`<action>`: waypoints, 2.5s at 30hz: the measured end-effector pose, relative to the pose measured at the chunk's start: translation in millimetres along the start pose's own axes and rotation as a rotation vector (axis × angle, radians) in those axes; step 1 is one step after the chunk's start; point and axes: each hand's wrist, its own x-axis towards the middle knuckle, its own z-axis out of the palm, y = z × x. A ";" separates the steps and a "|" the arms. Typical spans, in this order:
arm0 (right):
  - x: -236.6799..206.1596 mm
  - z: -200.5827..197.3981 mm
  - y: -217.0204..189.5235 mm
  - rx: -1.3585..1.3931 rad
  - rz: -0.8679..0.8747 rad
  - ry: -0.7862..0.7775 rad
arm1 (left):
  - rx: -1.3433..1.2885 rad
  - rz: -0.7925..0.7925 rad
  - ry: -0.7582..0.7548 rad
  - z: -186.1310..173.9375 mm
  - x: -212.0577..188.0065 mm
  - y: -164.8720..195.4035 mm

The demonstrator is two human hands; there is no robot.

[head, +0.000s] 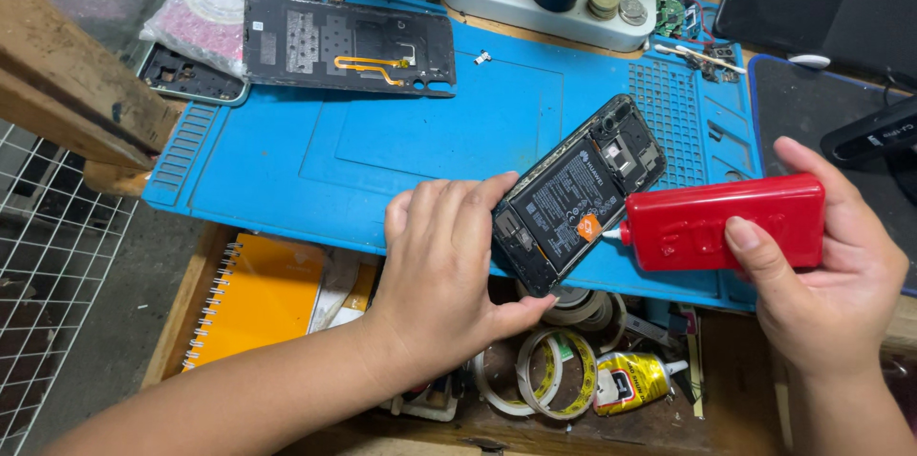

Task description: The person uses a screwdriver to pry and loosen the battery of a disassembled smartphone on a blue work mat. They then apply a liquid from a red bottle to the battery area and continue prying with the screwdriver to separate the battery from the phone chassis.

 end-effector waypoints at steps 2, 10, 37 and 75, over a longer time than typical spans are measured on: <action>2.1 -1.2 1.6 0.004 -0.023 0.004 | 0.000 -0.003 -0.004 -0.2 0.1 -0.2; 11.0 -9.0 7.5 -0.026 -0.045 0.016 | -0.005 -0.006 -0.015 0.0 0.8 -0.7; 26.6 -19.1 25.3 0.027 0.003 0.096 | -0.003 0.007 -0.002 1.2 -0.4 -1.0; 64.7 -10.1 38.1 0.036 -0.117 0.067 | -0.001 0.006 -0.003 1.3 -0.1 -1.7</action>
